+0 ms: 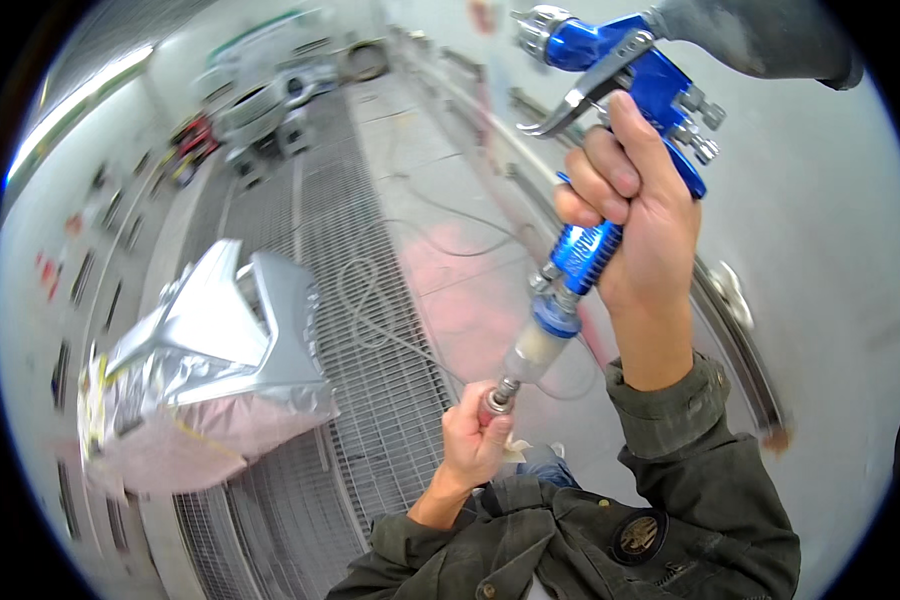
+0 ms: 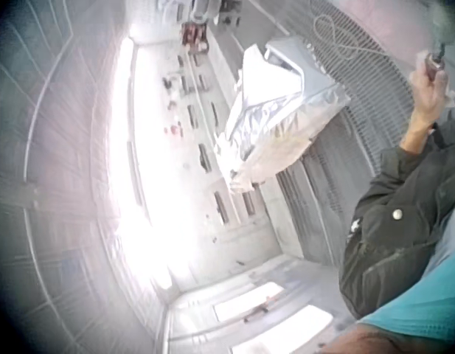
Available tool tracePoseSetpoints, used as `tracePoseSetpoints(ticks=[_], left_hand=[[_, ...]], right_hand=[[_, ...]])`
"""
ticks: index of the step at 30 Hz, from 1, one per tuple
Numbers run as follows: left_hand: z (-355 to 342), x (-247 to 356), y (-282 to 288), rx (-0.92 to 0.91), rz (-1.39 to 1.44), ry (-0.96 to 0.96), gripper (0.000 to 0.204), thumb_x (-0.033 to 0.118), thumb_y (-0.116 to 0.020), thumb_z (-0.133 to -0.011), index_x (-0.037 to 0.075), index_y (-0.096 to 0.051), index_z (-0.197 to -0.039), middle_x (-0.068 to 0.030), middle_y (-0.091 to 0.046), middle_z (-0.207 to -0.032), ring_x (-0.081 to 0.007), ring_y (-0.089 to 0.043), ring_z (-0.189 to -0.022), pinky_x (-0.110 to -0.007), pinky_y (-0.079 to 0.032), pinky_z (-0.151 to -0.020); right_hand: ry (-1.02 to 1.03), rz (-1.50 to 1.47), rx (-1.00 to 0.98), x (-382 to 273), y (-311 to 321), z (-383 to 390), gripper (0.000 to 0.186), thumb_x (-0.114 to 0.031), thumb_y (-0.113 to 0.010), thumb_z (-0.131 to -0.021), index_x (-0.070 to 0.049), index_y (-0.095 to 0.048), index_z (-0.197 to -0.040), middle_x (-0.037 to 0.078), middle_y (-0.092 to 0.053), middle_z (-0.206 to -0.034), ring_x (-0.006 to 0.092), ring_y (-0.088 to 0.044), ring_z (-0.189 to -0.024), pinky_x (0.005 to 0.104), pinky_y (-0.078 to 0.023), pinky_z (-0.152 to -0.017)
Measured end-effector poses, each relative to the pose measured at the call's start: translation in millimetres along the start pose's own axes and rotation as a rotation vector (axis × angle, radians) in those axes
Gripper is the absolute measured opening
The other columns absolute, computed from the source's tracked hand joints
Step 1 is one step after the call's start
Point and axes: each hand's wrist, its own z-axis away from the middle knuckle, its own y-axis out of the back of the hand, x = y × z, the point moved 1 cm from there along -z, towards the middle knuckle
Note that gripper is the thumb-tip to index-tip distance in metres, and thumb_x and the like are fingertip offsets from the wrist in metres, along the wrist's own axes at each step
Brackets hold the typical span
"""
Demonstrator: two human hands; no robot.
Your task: The person wipes a car's hood with a cloth and then uses a spray gun to apply paint. They move around the vehicle to cover different areas, including the rear bumper, and briefly exit the booth before returning to continue painting.
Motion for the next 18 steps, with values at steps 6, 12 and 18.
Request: tracePoseSetpoints(ticks=[6, 12, 18], left_hand=[[-58, -4, -26, 0.047, 0.218, 0.205, 0.027, 0.027, -0.053, -0.099, 0.002, -0.055, -0.109, 0.0021, -0.054, -0.072, -0.0043, -0.049, -0.064, -0.022, -0.040, -0.057], [-104, -11, -80, 0.327, 0.325, 0.271, 0.049, 0.047, -0.053, -0.096, -0.002, -0.052, -0.105, -0.0018, -0.054, -0.073, -0.0061, -0.047, -0.063, -0.020, -0.038, -0.057], [-138, -50, -121, 0.631, 0.020, 0.208, 0.050, 0.044, -0.055, -0.096, -0.005, -0.053, -0.105, -0.0022, -0.057, -0.070, -0.0082, -0.049, -0.060, -0.023, -0.039, -0.055]], right_hand=[[-0.312, -0.289, -0.361, 51, 12, -93, 0.009, -0.013, -0.050, -0.097, -0.009, -0.052, -0.090, -0.010, -0.031, -0.056, 0.0003, -0.027, -0.045, 0.0181, -0.026, -0.041], [-0.661, -0.773, -0.593, 86, 17, -161, 0.016, -0.010, -0.040, -0.100, -0.005, -0.052, -0.090, -0.009, -0.034, -0.056, 0.0000, -0.029, -0.044, 0.0184, -0.028, -0.038], [-0.912, -0.631, -0.659, 117, 36, -175, 0.019, -0.012, -0.049, -0.096, -0.007, -0.050, -0.078, -0.007, -0.031, -0.052, 0.0031, -0.030, -0.043, 0.0211, -0.029, -0.039]])
